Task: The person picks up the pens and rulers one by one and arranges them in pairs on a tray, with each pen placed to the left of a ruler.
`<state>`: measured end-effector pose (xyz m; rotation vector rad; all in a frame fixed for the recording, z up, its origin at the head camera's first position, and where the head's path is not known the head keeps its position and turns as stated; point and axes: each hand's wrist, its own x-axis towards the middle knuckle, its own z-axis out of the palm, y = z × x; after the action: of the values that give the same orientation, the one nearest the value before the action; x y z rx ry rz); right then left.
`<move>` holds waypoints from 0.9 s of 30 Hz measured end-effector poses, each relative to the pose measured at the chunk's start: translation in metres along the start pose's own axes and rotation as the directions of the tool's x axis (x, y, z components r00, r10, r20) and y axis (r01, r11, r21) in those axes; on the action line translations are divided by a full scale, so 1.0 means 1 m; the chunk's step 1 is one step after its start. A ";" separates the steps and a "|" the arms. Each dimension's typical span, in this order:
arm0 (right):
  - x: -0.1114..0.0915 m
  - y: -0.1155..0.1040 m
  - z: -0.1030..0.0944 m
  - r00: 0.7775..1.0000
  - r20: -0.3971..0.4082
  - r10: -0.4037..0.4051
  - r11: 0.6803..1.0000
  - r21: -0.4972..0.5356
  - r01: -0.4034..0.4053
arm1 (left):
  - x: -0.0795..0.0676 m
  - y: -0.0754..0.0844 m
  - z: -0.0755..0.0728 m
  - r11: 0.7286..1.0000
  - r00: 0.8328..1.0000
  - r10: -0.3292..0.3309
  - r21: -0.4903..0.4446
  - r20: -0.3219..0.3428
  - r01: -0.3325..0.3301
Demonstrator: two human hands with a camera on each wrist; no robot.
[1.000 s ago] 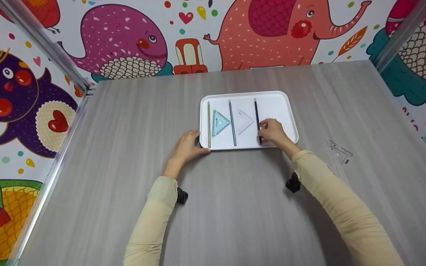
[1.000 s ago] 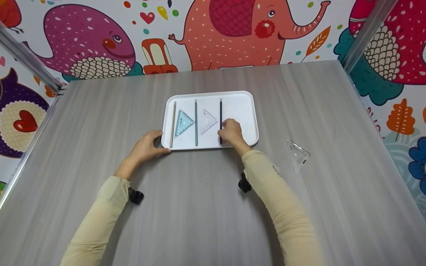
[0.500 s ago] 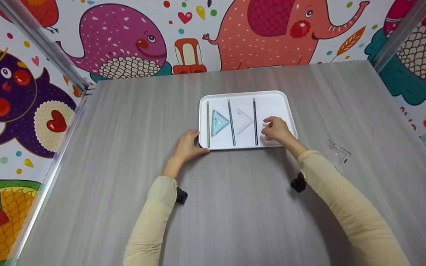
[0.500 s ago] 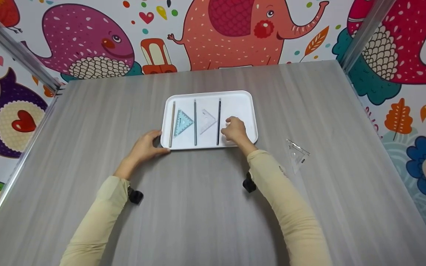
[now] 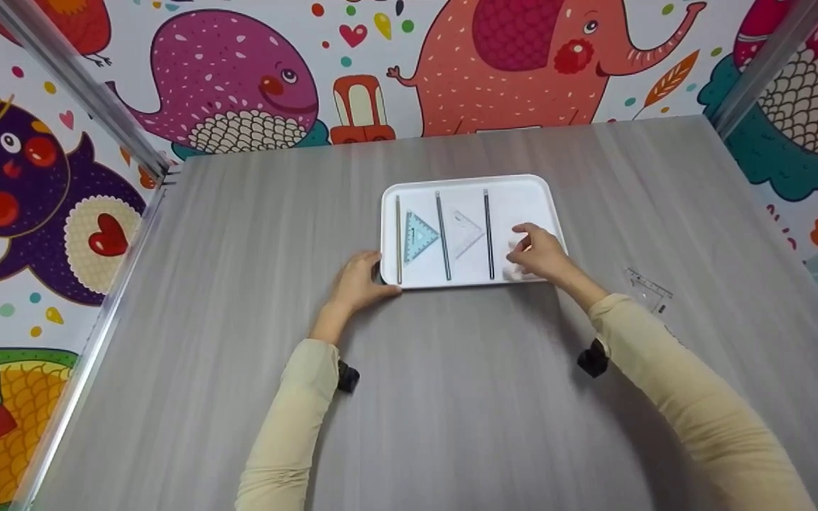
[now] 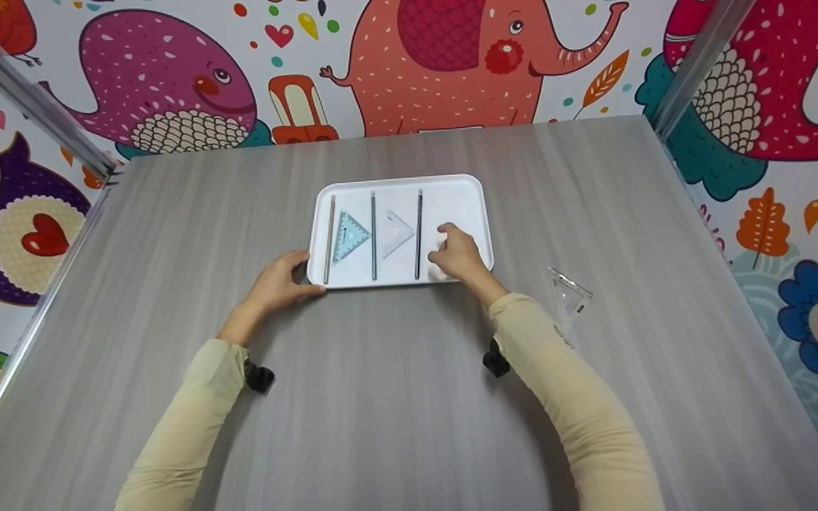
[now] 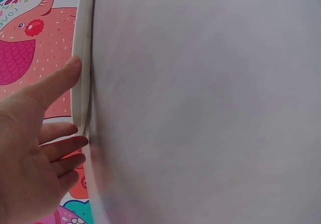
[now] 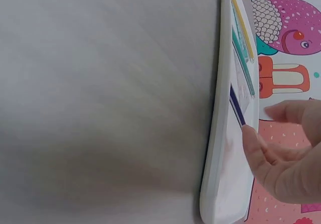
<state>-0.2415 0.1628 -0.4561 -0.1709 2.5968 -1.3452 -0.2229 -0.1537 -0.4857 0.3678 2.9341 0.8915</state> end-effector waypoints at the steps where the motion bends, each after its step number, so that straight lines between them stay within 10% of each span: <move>1: -0.001 0.000 0.000 1.000 0.002 -0.021 1.000 -0.001 0.021 | 0.000 0.000 0.000 1.000 1.000 0.000 -0.001 -0.002 0.000; 14: -0.026 0.004 0.005 0.945 0.149 -0.292 0.935 -0.162 0.315 | 0.000 -0.001 0.000 1.000 1.000 -0.009 0.002 -0.001 0.009; 22: -0.052 0.017 0.004 0.876 0.190 -0.444 0.696 -0.542 0.470 | 0.002 0.000 0.000 1.000 1.000 -0.016 0.012 0.007 0.016; 27: -0.065 0.028 -0.001 0.867 0.213 -0.451 0.631 -0.610 0.479 | 0.002 0.002 -0.001 1.000 1.000 -0.013 0.007 0.016 0.013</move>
<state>-0.1791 0.1922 -0.4702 -1.0363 2.9864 -0.4330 -0.2244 -0.1519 -0.4841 0.3548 2.9219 0.8727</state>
